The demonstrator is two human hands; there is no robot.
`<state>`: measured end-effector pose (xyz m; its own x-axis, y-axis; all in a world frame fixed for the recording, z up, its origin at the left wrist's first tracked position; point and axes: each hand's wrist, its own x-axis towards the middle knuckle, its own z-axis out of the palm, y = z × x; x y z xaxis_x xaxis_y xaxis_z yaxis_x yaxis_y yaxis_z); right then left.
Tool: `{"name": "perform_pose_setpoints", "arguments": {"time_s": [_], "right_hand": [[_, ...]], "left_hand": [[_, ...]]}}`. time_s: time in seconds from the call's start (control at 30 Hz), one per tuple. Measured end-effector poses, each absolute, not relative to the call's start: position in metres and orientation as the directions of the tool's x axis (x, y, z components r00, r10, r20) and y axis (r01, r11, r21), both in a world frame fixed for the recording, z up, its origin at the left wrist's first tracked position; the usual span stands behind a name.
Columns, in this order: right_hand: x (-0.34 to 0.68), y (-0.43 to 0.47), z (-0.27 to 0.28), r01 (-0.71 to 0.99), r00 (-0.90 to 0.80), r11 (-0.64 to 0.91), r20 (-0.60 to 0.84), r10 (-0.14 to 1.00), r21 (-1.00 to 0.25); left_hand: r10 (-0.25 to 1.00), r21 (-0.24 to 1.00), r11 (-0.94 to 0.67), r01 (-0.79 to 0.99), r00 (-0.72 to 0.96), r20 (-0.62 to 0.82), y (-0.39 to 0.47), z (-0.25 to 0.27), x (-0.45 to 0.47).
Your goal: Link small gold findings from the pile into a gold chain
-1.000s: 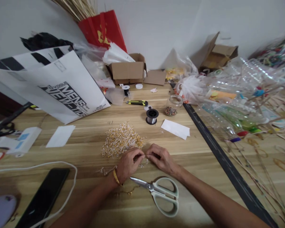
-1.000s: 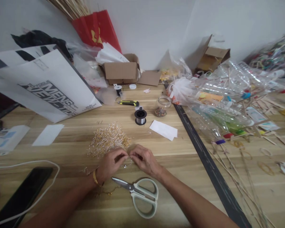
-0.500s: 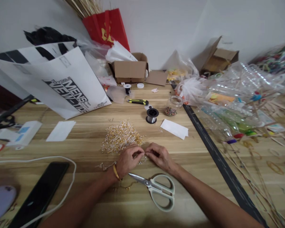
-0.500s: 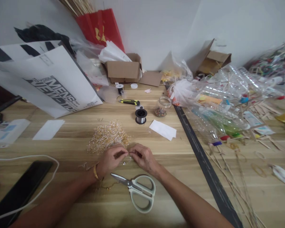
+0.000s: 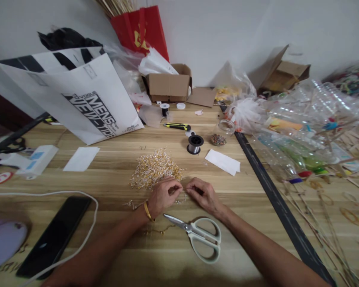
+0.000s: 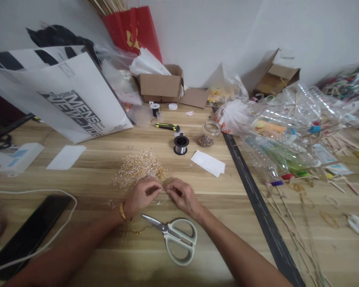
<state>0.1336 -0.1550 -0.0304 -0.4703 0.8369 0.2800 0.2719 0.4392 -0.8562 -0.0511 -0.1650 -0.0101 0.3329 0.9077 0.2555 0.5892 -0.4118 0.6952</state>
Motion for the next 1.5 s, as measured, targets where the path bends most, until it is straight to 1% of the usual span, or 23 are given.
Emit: {"name": "perform_pose_setpoints", "arguments": {"time_s": [0.17,0.43,0.6,0.73,0.9,1.1,1.23,1.4,1.5], "right_hand": [[0.133,-0.155,-0.031,0.283,-0.466,0.445,0.284,0.838,-0.849],[0.132,-0.155,-0.030,0.287,-0.456,0.449,0.291,0.841,-0.846],[0.132,-0.155,-0.030,0.281,-0.428,0.394,0.253,0.868,-0.875],[0.132,-0.154,-0.029,0.276,-0.411,0.334,0.203,0.889,-0.901],[0.132,-0.154,-0.031,0.273,-0.399,0.292,0.169,0.901,-0.917],[0.132,-0.154,-0.033,0.255,-0.400,0.240,0.124,0.908,-0.937],[0.133,-0.154,-0.032,0.264,-0.408,0.243,0.121,0.905,-0.933],[0.132,-0.153,-0.031,0.275,-0.415,0.270,0.140,0.899,-0.923],[0.132,-0.153,-0.029,0.290,-0.417,0.278,0.140,0.898,-0.916]], "left_hand": [[0.908,0.697,-0.412,0.586,0.331,0.258,-0.165,-0.010,-0.052],[0.906,0.666,-0.419,0.617,0.334,0.260,-0.162,-0.009,-0.056],[0.915,0.676,-0.403,0.617,0.255,0.314,-0.155,-0.010,-0.063],[0.912,0.659,-0.398,0.639,0.196,0.361,-0.148,-0.012,-0.071],[0.905,0.599,-0.390,0.699,0.171,0.390,-0.140,-0.016,-0.081],[0.914,0.547,-0.361,0.756,0.170,0.369,-0.135,-0.018,-0.087],[0.915,0.491,-0.362,0.792,0.202,0.349,-0.135,-0.019,-0.086],[0.917,0.388,-0.369,0.844,0.264,0.297,-0.137,-0.018,-0.085],[0.920,0.358,-0.374,0.856,0.292,0.263,-0.138,-0.017,-0.085]]}}
